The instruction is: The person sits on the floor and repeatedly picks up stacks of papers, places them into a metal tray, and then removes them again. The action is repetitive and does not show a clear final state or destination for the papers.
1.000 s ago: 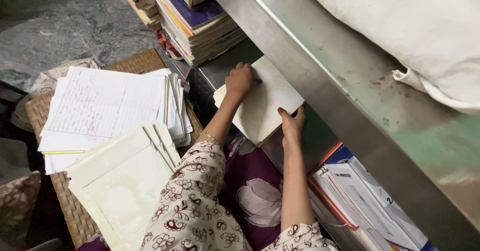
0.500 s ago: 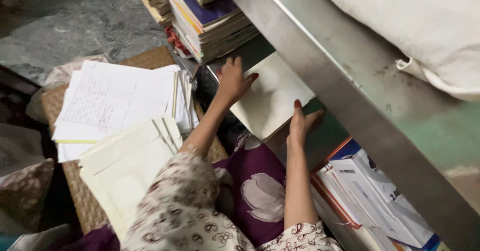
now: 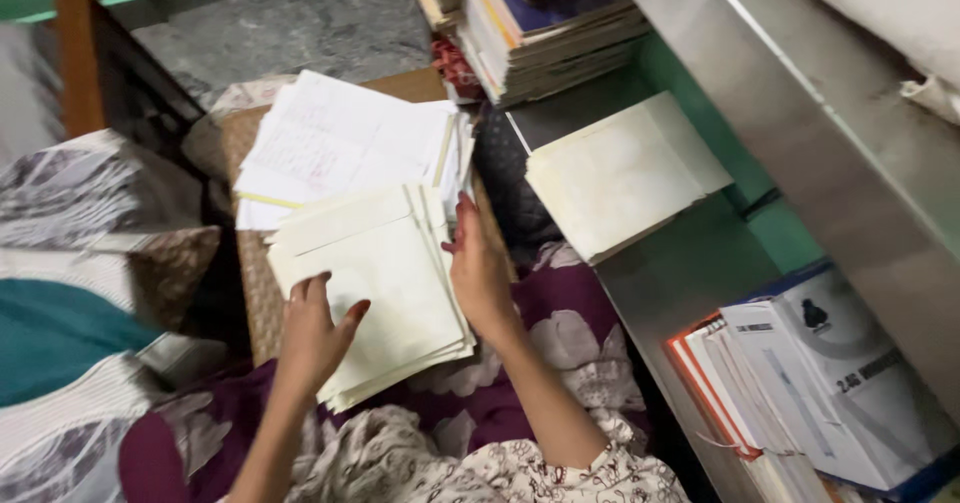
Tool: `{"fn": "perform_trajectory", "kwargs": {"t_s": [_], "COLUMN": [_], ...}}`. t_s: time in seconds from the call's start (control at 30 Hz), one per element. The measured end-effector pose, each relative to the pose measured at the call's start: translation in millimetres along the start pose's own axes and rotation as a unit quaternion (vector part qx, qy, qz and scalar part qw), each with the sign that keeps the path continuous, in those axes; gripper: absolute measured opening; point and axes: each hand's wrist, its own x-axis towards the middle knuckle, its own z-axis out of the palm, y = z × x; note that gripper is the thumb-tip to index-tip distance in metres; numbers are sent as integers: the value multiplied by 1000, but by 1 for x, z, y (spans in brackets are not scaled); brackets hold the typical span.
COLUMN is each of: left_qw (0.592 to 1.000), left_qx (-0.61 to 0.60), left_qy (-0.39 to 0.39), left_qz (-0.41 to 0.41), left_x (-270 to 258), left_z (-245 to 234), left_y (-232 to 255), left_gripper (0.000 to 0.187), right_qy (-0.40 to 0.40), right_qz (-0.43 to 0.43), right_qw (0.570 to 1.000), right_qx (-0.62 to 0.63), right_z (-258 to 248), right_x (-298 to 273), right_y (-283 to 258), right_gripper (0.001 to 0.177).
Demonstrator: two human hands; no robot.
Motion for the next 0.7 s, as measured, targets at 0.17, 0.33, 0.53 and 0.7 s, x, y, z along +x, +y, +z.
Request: {"fn": "perform_trajectory", "kwargs": {"t_s": [0.17,0.33,0.53,0.7], "left_qw": [998,996,997,996], "left_qx": [-6,21,16,11], "left_qy": [20,25,22,8], "left_qz": [-61,-77,-78,-85], "left_x": [-31,-37,-42,-49], "left_z": [18,20,16,17], "left_y": [-29,-13,-11,-3], "left_gripper": [77,80,79,76], "right_qy": [-138,-181,-205,-180], "right_qz": [6,45,77,135], "right_qw": [964,940,927,930], "right_qx": [-229,-284,-305,-292], "right_z": [34,43,52,59], "right_x": [-31,-44,-52,-48], "right_y": [0,10,12,15], "right_gripper": [53,55,66,84]}}
